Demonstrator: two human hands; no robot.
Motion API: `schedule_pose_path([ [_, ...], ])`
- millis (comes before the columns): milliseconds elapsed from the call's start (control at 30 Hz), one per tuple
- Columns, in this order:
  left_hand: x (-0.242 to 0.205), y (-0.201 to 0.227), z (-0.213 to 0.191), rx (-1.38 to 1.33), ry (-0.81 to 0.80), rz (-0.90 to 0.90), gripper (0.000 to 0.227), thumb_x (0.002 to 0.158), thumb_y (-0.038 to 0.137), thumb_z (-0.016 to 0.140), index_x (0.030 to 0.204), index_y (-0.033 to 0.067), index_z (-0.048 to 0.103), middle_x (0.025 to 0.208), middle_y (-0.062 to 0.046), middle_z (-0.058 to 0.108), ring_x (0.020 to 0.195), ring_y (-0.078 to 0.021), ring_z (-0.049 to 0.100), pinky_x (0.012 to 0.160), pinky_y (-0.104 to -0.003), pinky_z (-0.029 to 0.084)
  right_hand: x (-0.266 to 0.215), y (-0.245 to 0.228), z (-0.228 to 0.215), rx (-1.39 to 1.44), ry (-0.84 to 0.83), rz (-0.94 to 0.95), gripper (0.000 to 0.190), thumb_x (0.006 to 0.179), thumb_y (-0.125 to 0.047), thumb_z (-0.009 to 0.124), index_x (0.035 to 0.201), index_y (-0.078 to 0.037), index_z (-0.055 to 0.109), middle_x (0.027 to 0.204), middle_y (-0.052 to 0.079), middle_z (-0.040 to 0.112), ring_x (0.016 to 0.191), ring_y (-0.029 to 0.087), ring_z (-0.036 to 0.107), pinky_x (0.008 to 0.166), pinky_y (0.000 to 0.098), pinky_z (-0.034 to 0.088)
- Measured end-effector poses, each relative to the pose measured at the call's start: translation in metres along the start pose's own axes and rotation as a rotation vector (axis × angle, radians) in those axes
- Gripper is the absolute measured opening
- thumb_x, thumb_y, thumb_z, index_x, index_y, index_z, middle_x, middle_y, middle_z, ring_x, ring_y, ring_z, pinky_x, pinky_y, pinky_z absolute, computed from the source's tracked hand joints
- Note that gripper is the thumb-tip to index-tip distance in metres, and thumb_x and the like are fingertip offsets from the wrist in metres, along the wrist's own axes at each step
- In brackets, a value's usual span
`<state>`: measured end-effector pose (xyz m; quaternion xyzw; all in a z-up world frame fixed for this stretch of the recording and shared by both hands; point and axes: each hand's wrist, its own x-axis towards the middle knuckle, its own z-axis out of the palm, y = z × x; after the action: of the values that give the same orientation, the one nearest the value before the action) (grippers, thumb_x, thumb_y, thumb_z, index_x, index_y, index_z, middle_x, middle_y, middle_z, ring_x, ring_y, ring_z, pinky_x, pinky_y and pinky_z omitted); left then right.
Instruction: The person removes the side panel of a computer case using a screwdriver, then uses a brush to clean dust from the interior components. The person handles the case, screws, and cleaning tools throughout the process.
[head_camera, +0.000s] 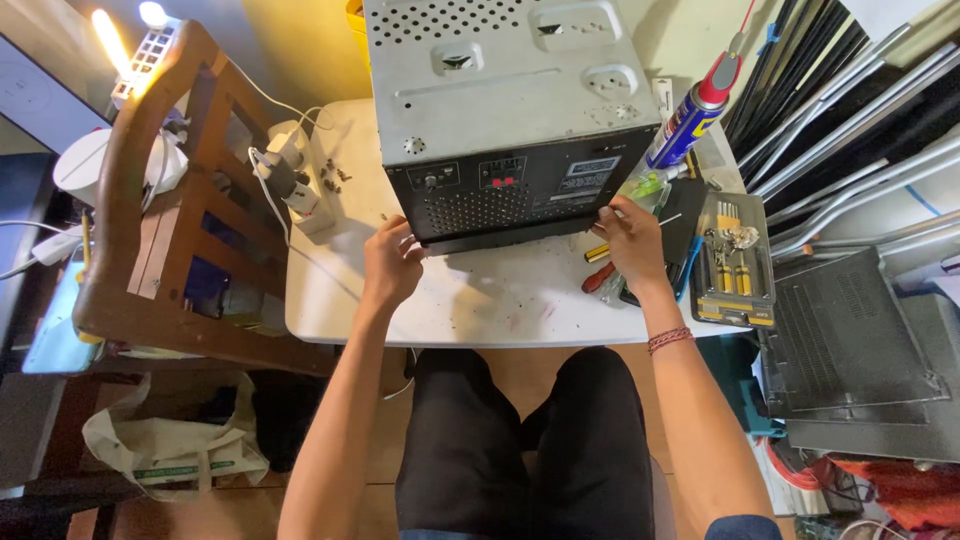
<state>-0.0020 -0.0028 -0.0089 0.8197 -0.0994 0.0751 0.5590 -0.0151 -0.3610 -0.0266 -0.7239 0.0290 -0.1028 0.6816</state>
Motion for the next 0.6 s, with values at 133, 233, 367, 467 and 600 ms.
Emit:
schedule_pose_path([
  [133,-0.001,0.002,0.0,0.137,0.03,0.019,0.042,0.074,-0.024,0.063,0.107,-0.0006,0.075,0.103,-0.008,0.07,0.092,-0.0193,0.071,0.08,-0.032,0.059,-0.006,-0.019,0.001,-0.242,-0.049,-0.036,0.02,0.099,-0.015,0.071,0.112,0.0,0.069,0.106,0.007,0.07,0.1,0.018,0.069,0.086,0.0314,0.058],
  [233,-0.004,-0.004,0.002,0.055,0.043,0.077,0.044,0.072,-0.024,0.06,0.107,-0.0011,0.072,0.105,-0.009,0.07,0.095,-0.0188,0.072,0.082,-0.03,0.061,-0.003,-0.016,0.002,-0.282,-0.034,-0.074,0.018,0.098,-0.012,0.072,0.109,0.002,0.068,0.104,0.011,0.071,0.097,0.019,0.073,0.083,0.0306,0.059],
  [367,-0.011,-0.017,0.006,0.068,0.162,0.044,0.029,0.08,-0.018,0.066,0.103,-0.0018,0.069,0.102,-0.008,0.068,0.093,-0.0188,0.071,0.079,-0.03,0.061,-0.002,-0.012,0.005,-0.341,-0.008,-0.127,0.015,0.097,-0.005,0.067,0.111,0.001,0.069,0.104,0.009,0.072,0.092,0.019,0.074,0.081,0.0302,0.06],
  [467,-0.013,-0.013,0.008,0.156,0.16,0.044,0.024,0.083,-0.017,0.068,0.103,-0.0036,0.068,0.102,-0.008,0.068,0.093,-0.0197,0.07,0.081,-0.033,0.059,0.001,-0.01,0.002,-0.376,-0.025,-0.174,0.015,0.097,-0.001,0.064,0.111,0.001,0.068,0.107,0.009,0.071,0.095,0.018,0.074,0.082,0.0303,0.061],
  [600,-0.009,0.002,0.009,-0.072,0.096,0.067,0.042,0.077,-0.017,0.063,0.114,0.0006,0.068,0.117,-0.007,0.06,0.103,-0.0193,0.066,0.09,-0.033,0.059,-0.001,-0.026,0.002,-0.398,-0.08,-0.095,0.02,0.097,0.0,0.066,0.117,-0.001,0.069,0.106,0.01,0.074,0.093,0.019,0.072,0.08,0.0311,0.058],
])
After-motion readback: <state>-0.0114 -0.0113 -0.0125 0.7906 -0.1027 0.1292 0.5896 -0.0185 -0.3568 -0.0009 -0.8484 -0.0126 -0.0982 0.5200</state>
